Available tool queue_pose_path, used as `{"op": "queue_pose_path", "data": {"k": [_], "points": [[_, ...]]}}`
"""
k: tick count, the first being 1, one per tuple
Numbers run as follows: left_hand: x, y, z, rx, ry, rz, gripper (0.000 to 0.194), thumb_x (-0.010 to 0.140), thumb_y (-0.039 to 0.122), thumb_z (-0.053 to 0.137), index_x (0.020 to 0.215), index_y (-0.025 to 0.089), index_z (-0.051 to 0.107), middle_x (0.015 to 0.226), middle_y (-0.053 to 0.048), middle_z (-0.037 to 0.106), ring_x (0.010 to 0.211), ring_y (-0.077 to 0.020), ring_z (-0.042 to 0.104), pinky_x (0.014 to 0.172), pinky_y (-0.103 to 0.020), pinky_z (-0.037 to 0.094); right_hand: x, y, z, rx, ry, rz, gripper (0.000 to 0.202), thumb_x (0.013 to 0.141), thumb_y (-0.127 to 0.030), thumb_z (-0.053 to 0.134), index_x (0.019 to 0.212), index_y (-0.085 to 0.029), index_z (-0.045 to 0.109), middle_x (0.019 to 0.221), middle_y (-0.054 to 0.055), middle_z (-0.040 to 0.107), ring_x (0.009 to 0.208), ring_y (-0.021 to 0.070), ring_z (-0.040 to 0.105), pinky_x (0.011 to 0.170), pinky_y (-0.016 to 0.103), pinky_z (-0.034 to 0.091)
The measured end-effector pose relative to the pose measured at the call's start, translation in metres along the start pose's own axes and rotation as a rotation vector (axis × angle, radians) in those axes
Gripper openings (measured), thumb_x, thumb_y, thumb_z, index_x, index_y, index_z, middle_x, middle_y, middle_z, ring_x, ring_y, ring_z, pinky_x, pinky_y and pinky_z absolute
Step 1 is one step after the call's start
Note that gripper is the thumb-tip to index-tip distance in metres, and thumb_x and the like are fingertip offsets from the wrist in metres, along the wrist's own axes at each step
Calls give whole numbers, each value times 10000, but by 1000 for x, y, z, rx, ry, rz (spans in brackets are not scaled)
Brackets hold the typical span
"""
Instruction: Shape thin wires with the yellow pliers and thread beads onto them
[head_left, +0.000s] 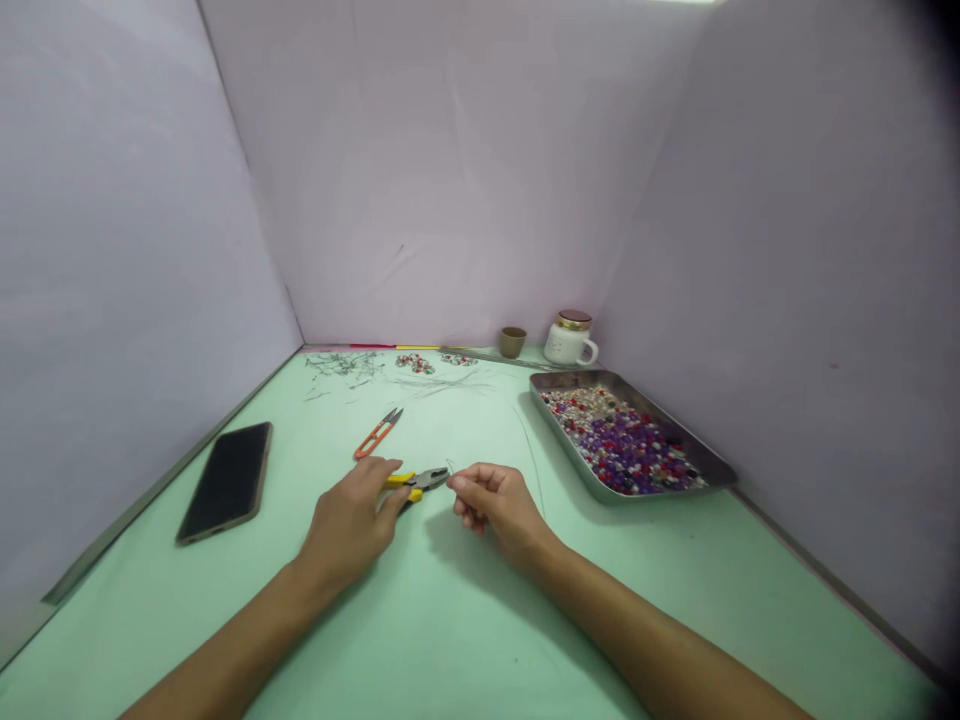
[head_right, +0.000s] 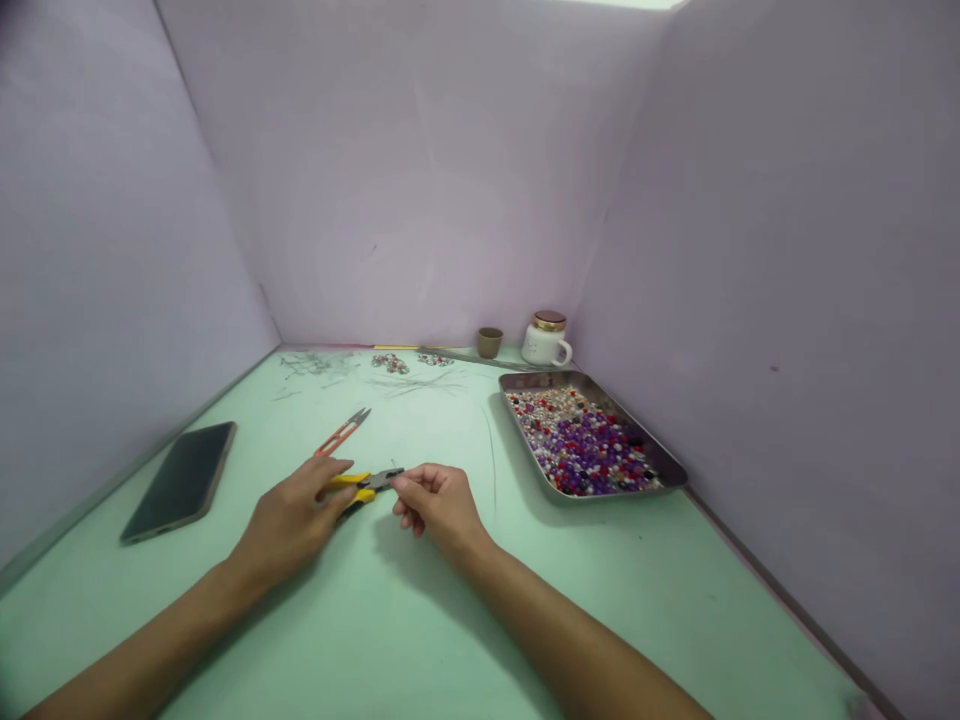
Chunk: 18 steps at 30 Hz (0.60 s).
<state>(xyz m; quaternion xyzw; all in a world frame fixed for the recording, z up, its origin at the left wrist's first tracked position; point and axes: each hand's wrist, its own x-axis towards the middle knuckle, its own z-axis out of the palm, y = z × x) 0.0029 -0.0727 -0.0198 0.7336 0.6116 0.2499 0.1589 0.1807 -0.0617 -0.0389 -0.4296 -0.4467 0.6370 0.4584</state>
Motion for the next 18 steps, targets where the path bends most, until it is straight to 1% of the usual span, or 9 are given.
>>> {"op": "queue_pose_path", "data": {"k": [2,4,6,7,9,12,14,16,18], "points": [[0,4,2,-335,-68,-106,326,774,404,447,924,144,574,772,-49,579,630,-142,498,589,-260,376,-3,3,4,-16,-59,30,273,598,-383,666,658,-134,570,476,-23,561,349,60,448,320,171,274],[0,8,5,-640,-200,-194,326,765,421,465,834,126,585,562,10,492,492,-98,421,495,-228,336,-7,6,8,-42,-121,53,259,614,-375,656,647,-133,571,474,-25,554,343,52,433,316,167,264],[-1,11,8,-810,-252,-209,283,744,400,506,741,125,572,495,41,436,446,-72,376,464,-210,307,-10,9,12,-69,-170,72,251,633,-370,642,630,-130,568,472,-28,544,338,43,416,315,164,255],[-1,12,10,-841,-246,-211,260,728,384,528,699,127,560,483,47,431,435,-65,367,456,-204,298,-11,11,14,-80,-186,82,251,641,-370,635,622,-130,563,473,-30,539,336,40,410,314,162,250],[-2,12,13,-827,-201,-211,229,698,355,558,644,133,540,471,52,437,426,-59,359,445,-199,285,-13,12,15,-98,-219,97,250,656,-370,623,628,-131,559,483,-32,532,344,38,409,315,160,247],[-3,12,14,-731,-85,-188,198,686,318,554,601,141,527,465,59,427,435,-57,344,448,-194,279,-13,11,14,-146,-257,83,219,664,-348,618,669,-133,569,485,-41,513,366,44,415,328,159,255],[-3,11,15,-675,-35,-164,189,684,288,545,570,140,517,482,56,428,462,-58,344,462,-191,282,-14,9,14,-210,-263,52,187,673,-318,606,660,-134,575,458,-50,488,366,43,395,345,165,265],[-3,12,14,-676,-53,-153,192,669,272,546,538,139,499,479,55,421,472,-59,340,465,-189,276,-14,9,12,-272,-282,12,180,690,-292,585,608,-133,570,434,-53,465,367,39,371,369,171,273],[-2,12,13,-713,-123,-165,206,654,281,546,515,144,478,442,61,403,444,-56,323,445,-190,258,-15,9,11,-300,-333,-21,187,702,-281,568,592,-130,577,435,-50,464,376,39,370,387,174,282]]}}
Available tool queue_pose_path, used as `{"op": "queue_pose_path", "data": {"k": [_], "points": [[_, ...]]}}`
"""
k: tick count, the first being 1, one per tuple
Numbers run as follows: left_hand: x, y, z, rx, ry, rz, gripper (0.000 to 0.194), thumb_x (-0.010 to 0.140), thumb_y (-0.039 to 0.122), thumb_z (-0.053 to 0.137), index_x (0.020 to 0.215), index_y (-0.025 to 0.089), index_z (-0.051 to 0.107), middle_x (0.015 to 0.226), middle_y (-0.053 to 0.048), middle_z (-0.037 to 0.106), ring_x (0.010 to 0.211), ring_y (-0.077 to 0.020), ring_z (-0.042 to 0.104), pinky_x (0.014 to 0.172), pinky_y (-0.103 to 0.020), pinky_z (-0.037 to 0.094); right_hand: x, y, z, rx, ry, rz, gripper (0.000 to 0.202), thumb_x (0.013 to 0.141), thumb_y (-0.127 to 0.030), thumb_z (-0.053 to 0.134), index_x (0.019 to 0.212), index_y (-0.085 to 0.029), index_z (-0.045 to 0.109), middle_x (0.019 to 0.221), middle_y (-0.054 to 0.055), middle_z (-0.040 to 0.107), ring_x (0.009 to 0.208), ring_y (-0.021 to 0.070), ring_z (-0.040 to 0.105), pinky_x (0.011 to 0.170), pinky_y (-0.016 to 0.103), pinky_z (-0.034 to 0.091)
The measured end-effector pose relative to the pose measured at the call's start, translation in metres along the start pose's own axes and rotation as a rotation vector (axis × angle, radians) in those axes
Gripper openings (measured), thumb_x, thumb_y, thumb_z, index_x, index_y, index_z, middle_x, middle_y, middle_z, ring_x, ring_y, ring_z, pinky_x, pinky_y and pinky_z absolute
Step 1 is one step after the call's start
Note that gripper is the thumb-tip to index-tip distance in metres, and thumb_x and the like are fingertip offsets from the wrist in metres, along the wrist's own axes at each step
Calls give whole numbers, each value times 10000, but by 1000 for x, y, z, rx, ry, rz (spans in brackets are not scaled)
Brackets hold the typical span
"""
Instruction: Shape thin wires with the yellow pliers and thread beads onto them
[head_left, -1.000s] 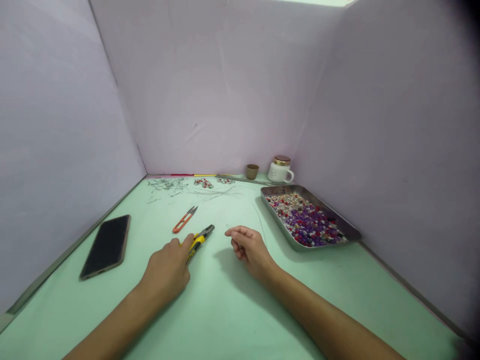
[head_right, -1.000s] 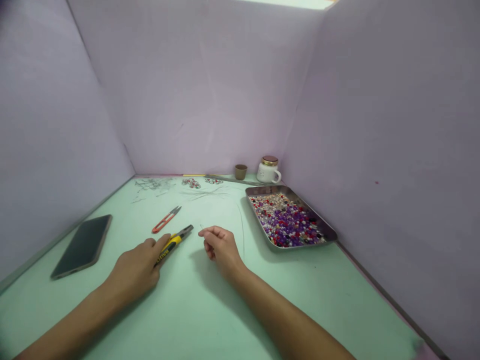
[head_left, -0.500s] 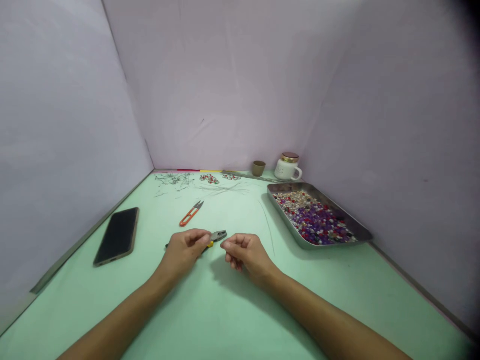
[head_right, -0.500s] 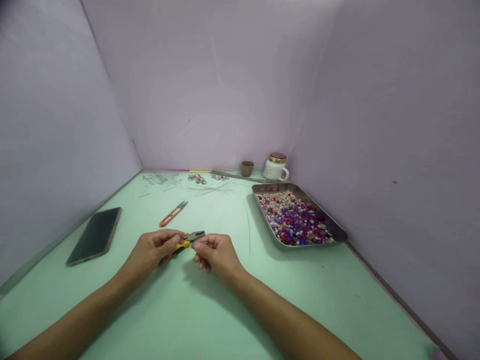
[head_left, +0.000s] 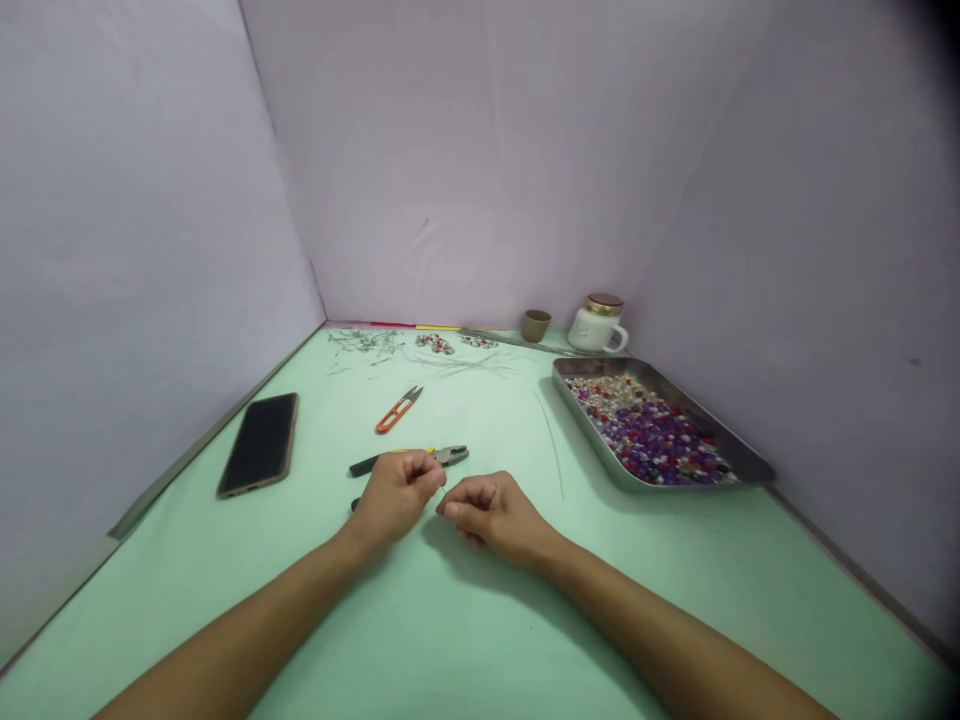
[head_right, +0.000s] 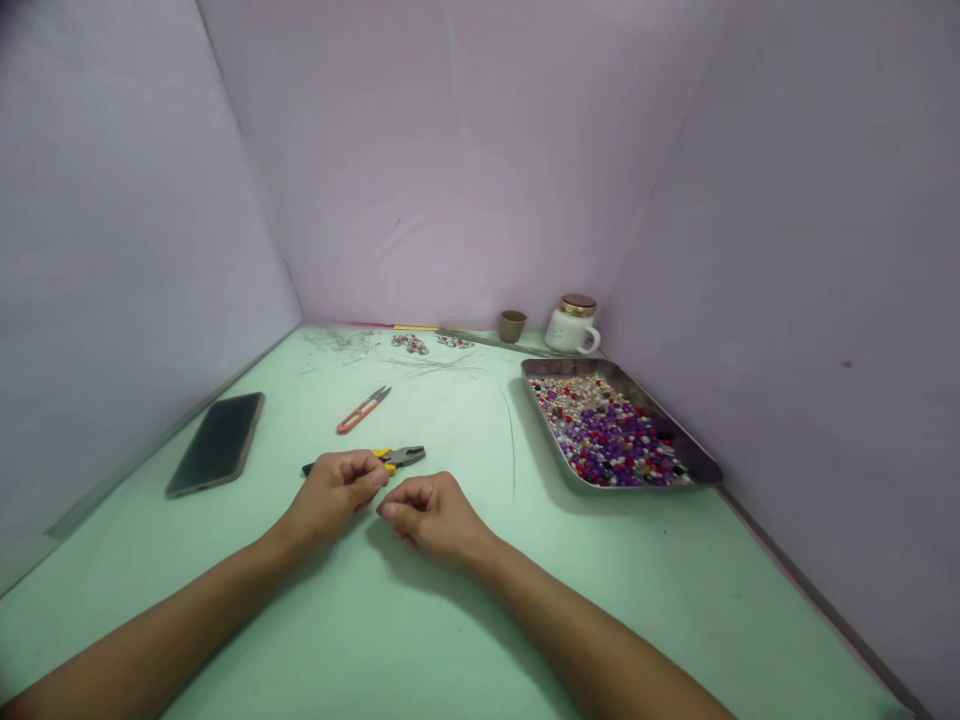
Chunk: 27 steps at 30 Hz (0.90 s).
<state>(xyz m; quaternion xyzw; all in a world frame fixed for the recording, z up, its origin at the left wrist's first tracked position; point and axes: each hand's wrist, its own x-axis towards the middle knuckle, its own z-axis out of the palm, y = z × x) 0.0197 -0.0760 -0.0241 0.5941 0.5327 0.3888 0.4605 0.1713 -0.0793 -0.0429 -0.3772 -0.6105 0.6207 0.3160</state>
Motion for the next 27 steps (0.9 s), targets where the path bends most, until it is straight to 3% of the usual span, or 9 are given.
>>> {"op": "queue_pose_path", "data": {"k": [3,10,14,17,19,21,27], "points": [[1,2,-3,-82,-76,-57,219,641,306,545,512,155,454,387,79,372,387,-46,280,408,-189,219,0,-1,-1,-3,-57,-21,178,709,-291,566,663,-126,614,465,-45,486,389,43,399,396,175,303],[4,0,-9,-117,20,-14,214,668,282,548,528,152,451,374,83,375,375,-38,276,404,-183,211,4,-4,-1,62,-25,75,217,673,-338,610,661,-122,595,476,-37,523,354,47,426,335,162,299],[3,0,-9,-86,-11,51,229,762,340,464,667,143,531,451,53,456,405,-57,345,422,-189,278,4,1,-4,140,39,92,218,650,-338,635,639,-126,584,453,-42,524,335,41,412,320,157,280],[1,-3,-12,93,161,195,211,780,325,452,839,154,559,642,10,558,502,-84,445,492,-213,364,6,4,-9,189,166,100,228,637,-343,647,630,-126,581,445,-43,520,334,41,410,313,157,263],[1,-9,-15,318,313,307,166,772,270,464,848,163,565,741,-10,582,600,-108,497,576,-237,402,9,5,-13,201,255,105,235,632,-349,651,633,-123,586,459,-39,523,346,44,421,307,158,257],[2,-15,-19,533,384,378,136,766,213,454,823,170,569,806,-25,588,717,-142,530,658,-266,414,13,6,-17,213,310,116,240,626,-353,656,641,-122,593,477,-38,522,359,46,427,302,157,256],[3,-26,-21,763,297,468,120,746,112,442,774,167,546,848,-60,579,839,-196,519,732,-339,408,19,7,-21,183,330,209,273,611,-379,662,675,-121,606,467,-49,497,347,45,407,298,162,269]]}}
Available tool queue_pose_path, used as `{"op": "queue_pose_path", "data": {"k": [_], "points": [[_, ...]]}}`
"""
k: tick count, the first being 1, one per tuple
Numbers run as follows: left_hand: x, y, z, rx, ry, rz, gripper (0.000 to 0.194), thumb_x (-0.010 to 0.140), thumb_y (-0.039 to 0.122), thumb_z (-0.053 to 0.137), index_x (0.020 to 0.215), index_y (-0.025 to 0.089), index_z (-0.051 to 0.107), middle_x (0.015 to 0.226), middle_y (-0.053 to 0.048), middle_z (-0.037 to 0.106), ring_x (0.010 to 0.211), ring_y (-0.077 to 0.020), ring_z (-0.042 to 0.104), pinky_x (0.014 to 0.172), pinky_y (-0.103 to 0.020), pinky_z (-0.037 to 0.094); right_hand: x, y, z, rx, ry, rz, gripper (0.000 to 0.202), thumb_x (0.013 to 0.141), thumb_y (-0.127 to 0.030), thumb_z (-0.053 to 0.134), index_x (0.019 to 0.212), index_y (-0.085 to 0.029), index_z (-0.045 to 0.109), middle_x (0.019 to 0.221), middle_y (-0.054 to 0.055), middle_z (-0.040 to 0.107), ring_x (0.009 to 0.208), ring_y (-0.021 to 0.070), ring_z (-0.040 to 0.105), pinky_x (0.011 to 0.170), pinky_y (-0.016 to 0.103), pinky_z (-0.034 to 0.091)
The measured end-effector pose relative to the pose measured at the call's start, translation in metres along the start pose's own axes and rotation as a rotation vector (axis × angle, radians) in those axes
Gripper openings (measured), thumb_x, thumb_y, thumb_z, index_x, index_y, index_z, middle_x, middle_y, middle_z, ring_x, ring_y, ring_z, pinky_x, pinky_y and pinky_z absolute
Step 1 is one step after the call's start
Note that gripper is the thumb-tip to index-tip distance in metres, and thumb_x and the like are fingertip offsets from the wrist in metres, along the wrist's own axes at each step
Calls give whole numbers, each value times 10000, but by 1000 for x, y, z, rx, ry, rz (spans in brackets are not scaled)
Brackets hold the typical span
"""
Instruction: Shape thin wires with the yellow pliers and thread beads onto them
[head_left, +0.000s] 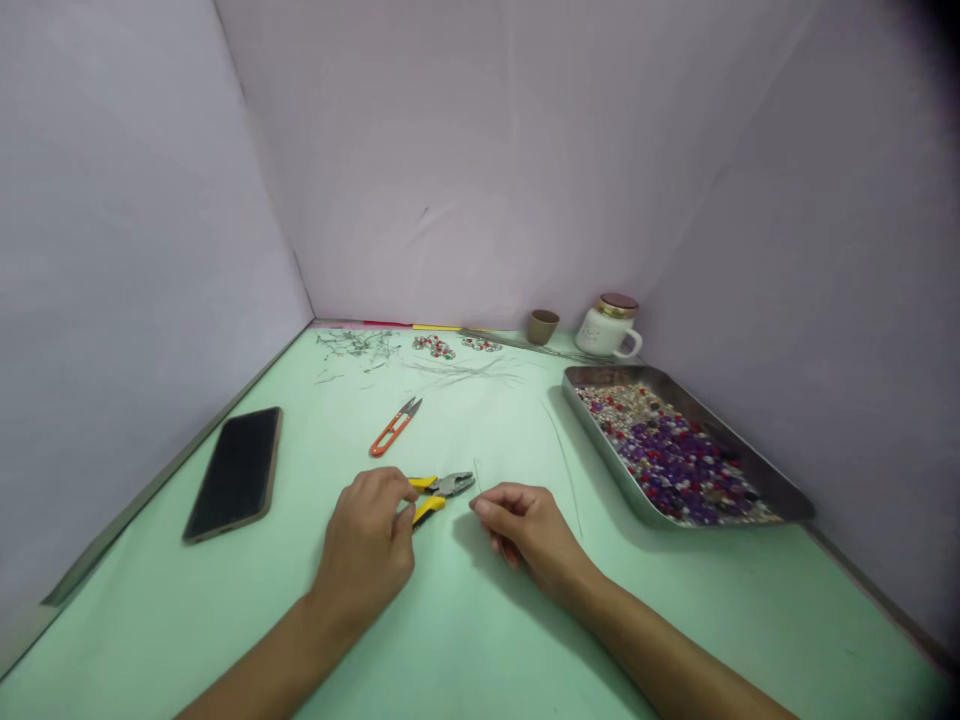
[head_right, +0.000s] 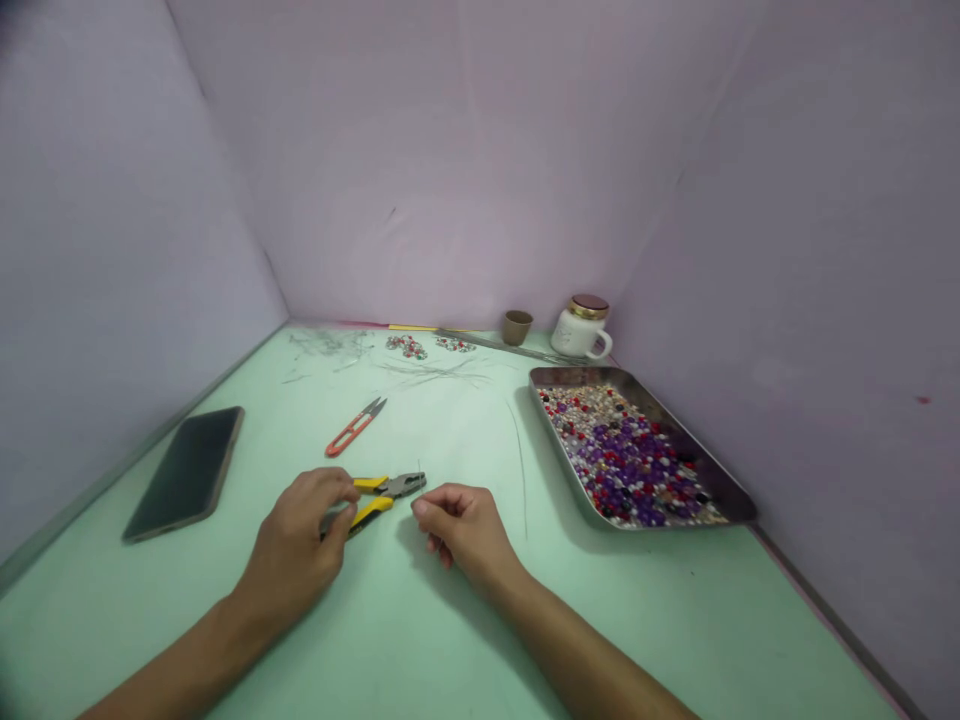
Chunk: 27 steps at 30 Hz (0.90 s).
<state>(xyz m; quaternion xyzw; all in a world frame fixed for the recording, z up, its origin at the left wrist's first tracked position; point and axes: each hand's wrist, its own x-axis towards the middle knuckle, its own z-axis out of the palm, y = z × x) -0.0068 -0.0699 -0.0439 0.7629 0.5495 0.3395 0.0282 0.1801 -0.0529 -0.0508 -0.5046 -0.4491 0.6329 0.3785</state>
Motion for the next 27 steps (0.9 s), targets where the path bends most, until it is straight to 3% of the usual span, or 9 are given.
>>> {"op": "queue_pose_path", "data": {"k": [6,10,12,15,18,21,27], "points": [[-6,11,4,-80,25,128,128,763,95,455,826,174,533,839,-56,589,830,-185,527,720,-330,400,4,-1,-1,-11,-50,47,283,597,-360,660,708,-101,628,455,-40,500,352,58,424,308,170,296],[-8,7,10,-55,-8,204,130,749,101,476,820,183,548,818,-48,598,788,-180,545,690,-312,412,12,-4,-9,-85,96,-6,262,641,-349,618,719,-101,647,432,-34,489,339,57,392,314,178,301],[-8,4,12,-35,-19,235,139,742,102,487,829,187,555,829,-49,604,796,-183,549,699,-315,420,18,-5,-15,-136,169,-32,288,668,-342,598,812,-100,661,452,-21,514,356,63,403,347,191,342],[-8,-1,16,-26,-35,269,152,731,99,505,838,193,559,834,-51,607,809,-187,549,711,-319,433,24,-3,-24,-196,145,-63,362,714,-335,554,997,-122,631,653,45,621,490,117,522,407,219,409],[-5,-5,19,-32,-64,273,154,727,99,516,837,196,563,828,-54,606,808,-185,550,707,-310,449,23,-2,-28,-359,81,-220,331,770,-296,489,1050,-173,615,886,77,643,709,171,588,559,266,477],[-2,-7,22,-56,-73,288,150,720,99,526,827,196,566,814,-53,602,804,-181,551,705,-292,461,19,-6,-31,-561,84,-408,311,788,-218,456,1057,-183,609,982,79,622,873,182,568,796,312,444],[2,0,24,-110,-86,251,157,734,81,494,827,190,556,828,-67,580,818,-185,536,696,-291,461,20,-13,-44,-709,272,-481,282,792,-173,425,1025,-147,581,1003,100,590,886,180,555,790,297,444]]}}
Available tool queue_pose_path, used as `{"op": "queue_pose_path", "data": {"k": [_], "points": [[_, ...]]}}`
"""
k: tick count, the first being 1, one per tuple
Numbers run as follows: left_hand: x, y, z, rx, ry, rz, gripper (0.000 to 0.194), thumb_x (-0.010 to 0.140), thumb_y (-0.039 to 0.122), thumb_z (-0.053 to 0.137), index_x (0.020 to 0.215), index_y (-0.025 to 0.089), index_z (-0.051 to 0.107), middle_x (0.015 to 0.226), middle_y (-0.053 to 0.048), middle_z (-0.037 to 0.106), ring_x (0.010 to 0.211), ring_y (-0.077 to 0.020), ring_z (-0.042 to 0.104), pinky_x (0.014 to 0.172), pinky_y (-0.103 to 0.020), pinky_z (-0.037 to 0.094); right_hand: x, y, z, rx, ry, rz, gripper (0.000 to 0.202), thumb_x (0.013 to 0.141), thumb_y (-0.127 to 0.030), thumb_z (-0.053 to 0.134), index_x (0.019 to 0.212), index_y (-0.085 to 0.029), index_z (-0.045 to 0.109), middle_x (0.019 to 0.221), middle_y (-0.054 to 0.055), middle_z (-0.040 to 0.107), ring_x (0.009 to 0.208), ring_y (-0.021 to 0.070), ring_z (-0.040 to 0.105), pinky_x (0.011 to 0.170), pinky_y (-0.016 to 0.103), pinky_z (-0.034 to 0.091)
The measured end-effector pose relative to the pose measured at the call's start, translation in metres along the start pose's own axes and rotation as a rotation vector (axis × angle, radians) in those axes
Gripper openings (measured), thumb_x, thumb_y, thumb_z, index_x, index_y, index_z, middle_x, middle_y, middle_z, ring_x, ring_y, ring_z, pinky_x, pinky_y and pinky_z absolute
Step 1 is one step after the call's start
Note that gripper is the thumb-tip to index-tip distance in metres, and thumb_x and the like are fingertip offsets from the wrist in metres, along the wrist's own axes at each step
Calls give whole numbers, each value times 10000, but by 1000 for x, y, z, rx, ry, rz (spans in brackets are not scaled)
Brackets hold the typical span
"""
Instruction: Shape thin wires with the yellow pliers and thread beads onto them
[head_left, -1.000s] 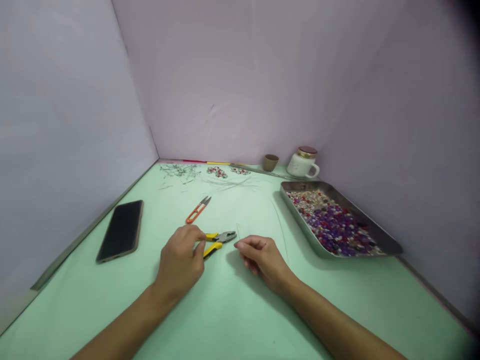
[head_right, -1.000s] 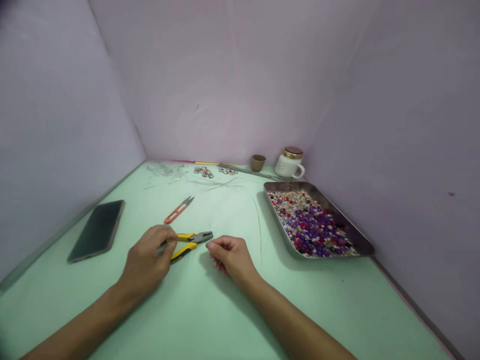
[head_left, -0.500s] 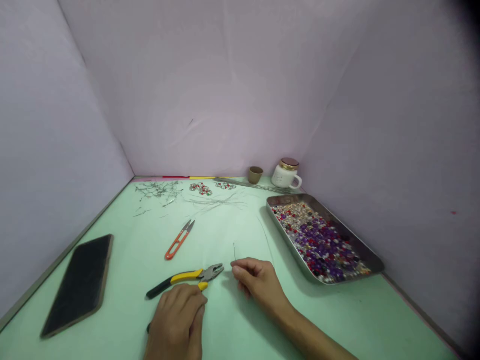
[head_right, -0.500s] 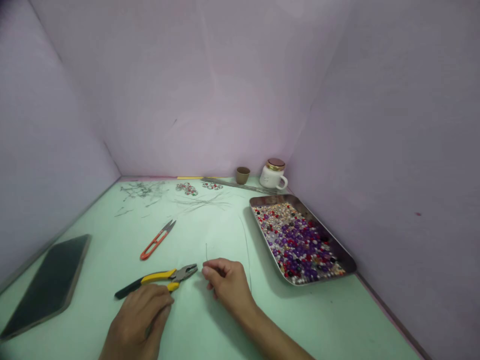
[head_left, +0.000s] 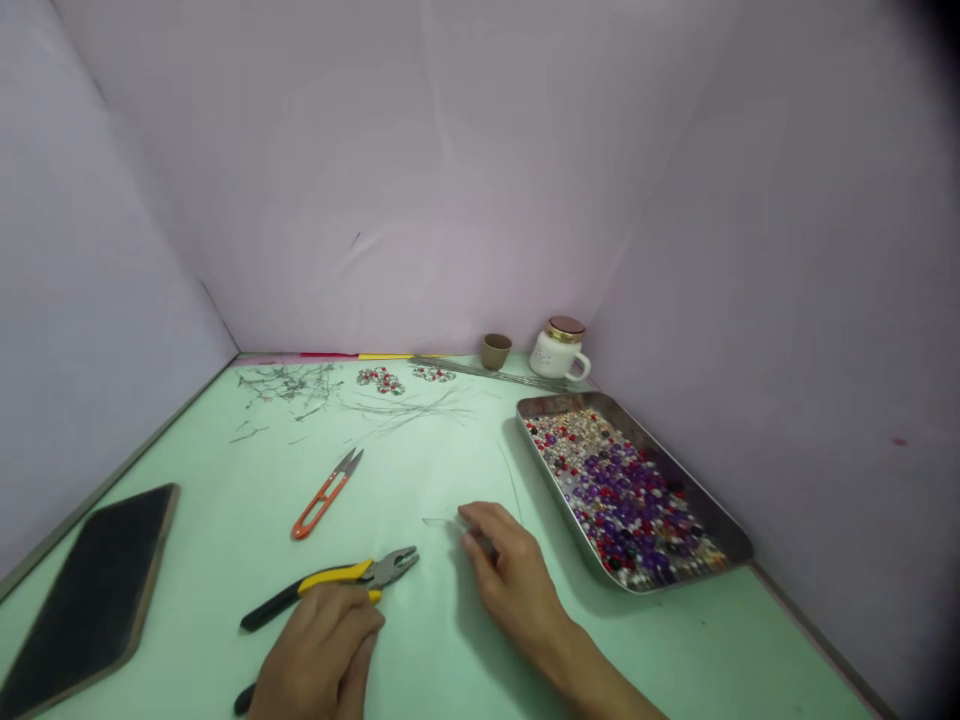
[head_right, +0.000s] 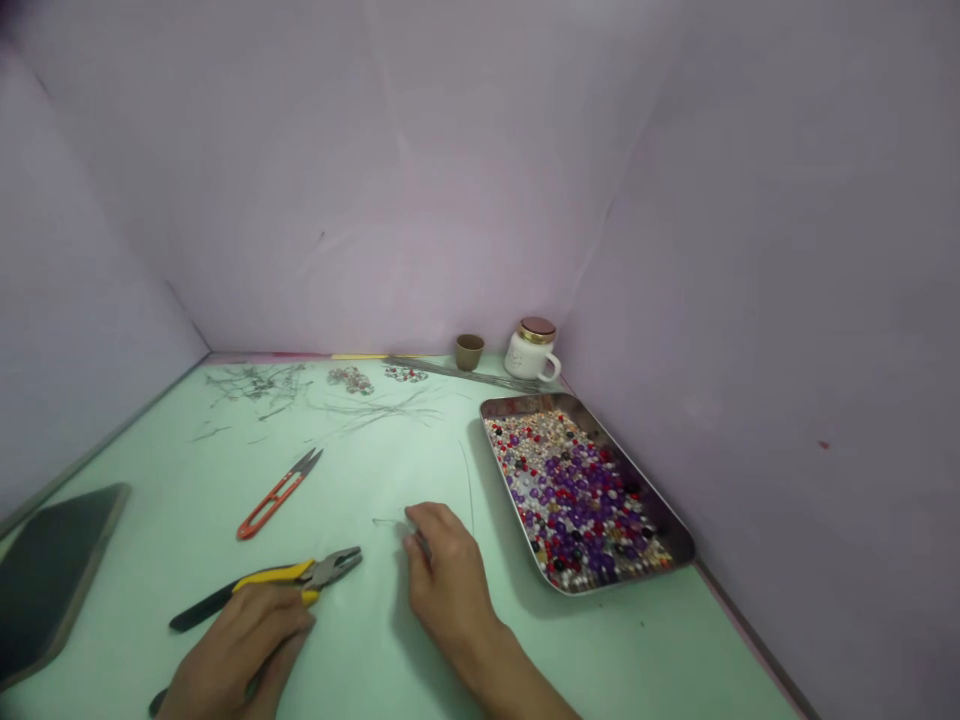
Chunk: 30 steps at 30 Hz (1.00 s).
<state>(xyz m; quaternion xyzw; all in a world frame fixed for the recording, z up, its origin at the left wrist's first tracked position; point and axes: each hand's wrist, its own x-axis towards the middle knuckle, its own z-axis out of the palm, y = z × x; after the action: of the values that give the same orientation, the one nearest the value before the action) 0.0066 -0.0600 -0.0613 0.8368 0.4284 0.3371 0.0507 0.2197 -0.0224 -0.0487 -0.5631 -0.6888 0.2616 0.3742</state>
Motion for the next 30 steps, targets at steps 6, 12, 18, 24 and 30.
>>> {"op": "queue_pose_path", "data": {"k": [6,12,18,24,30], "points": [[0,6,-3,-59,-34,-57,173,761,61,436,830,181,539,836,-76,563,828,-187,523,705,-311,451,-1,2,-4,15,-41,62,259,810,-237,423,984,-156,598,897,79,644,754,168,597,699,278,470],[-3,1,-13,83,44,-22,247,736,77,484,958,179,518,920,-95,559,891,-206,521,763,-343,439,4,3,-20,-268,108,59,260,809,-253,415,971,-164,599,941,78,635,785,181,592,707,299,447],[-6,-18,-32,325,-103,-221,270,704,288,554,964,214,557,1060,-102,539,958,-269,513,801,-425,417,12,14,-21,-690,127,192,324,769,-219,463,1062,-108,542,964,145,577,902,254,539,748,332,402],[-11,-19,-40,357,-396,-294,306,683,167,478,946,265,600,1147,-84,519,1001,-268,507,808,-427,412,15,20,-16,-727,60,254,278,774,-113,413,1023,-92,535,807,118,592,777,212,570,681,282,384],[-7,-9,-40,385,-505,-353,395,576,46,401,869,223,598,1071,-105,530,886,-264,531,701,-393,420,13,17,-20,-769,-5,300,268,745,-44,389,932,-109,569,780,120,599,702,202,584,605,275,368]]}}
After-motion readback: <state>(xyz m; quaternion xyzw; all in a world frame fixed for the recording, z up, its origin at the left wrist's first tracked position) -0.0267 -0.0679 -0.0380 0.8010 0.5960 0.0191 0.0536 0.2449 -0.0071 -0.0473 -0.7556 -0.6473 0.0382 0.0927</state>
